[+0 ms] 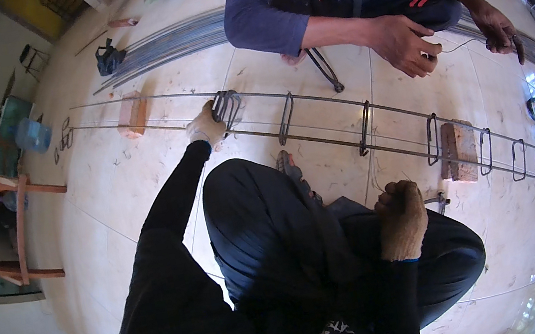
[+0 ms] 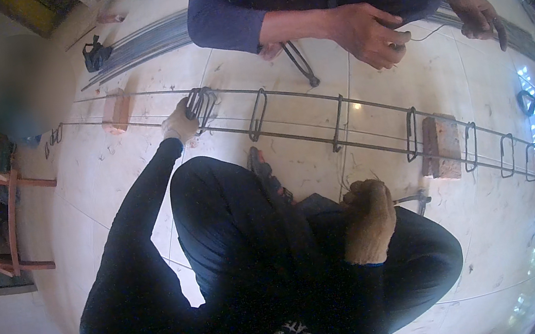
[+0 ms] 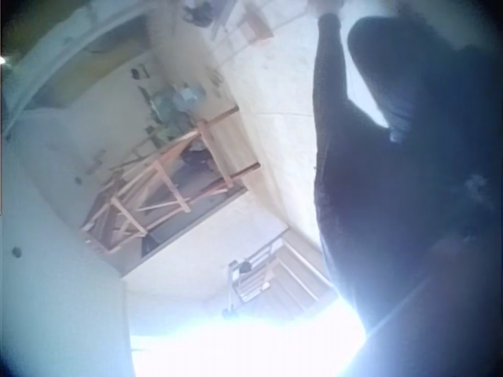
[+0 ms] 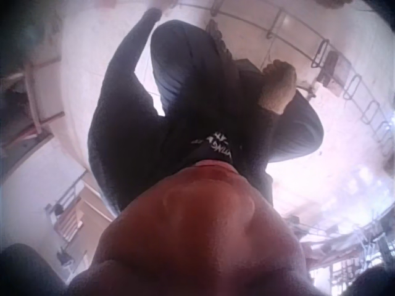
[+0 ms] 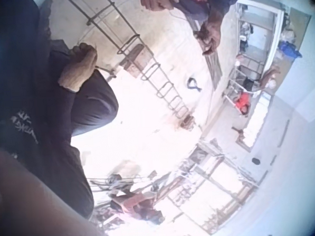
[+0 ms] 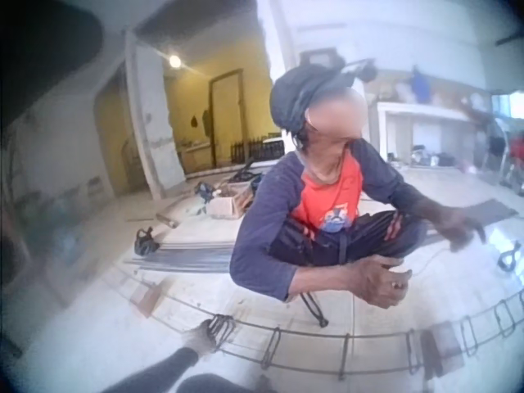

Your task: The person sits on the floor and uses pliers to twist wire ties around a metal frame structure, securing crossbars to longitudinal rails. A second person works alongside on a similar frame. The camera wearer repeatedly wraps wire and twists it with pliers to fasten joints.

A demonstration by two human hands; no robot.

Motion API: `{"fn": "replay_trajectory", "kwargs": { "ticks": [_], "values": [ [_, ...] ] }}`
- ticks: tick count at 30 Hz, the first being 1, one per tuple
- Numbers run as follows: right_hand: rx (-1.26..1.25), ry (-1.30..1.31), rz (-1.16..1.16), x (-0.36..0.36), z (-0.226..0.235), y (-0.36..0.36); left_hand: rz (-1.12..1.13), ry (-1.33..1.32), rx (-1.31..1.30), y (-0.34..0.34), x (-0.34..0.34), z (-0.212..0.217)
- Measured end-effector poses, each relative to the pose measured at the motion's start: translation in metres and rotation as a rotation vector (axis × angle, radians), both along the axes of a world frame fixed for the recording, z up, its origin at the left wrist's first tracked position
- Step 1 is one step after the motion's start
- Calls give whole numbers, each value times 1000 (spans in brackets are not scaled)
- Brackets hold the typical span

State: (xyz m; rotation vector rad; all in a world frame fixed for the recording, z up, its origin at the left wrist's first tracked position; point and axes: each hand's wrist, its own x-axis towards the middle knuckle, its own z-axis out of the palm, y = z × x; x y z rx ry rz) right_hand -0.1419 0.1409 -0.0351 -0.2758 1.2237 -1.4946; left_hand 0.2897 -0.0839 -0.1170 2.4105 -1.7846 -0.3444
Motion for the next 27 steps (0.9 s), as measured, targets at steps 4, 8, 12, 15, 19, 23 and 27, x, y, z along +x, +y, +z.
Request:
{"fn": "replay_trajectory", "kwargs": {
  "ticks": [4,8,12,15,19,23,27],
  "values": [
    [-132,286,143,-13,-28,3,17,-144,-30,0,-15,16],
    [-101,-50,114,-21,-19,3,167,-146,-124,-6,-3,7],
    [-189,-114,150,-25,-27,2,174,-81,-130,-9,15,-5],
    [-102,-4,69,-13,-22,3,145,-94,-70,2,23,-17],
    [-39,-73,74,-24,-33,4,12,-39,-503,37,25,-38],
    [-42,148,151,-29,-37,5,293,214,-568,66,22,-66],
    [-85,164,179,-10,-24,4,404,499,-379,73,32,-102]
  ]
}}
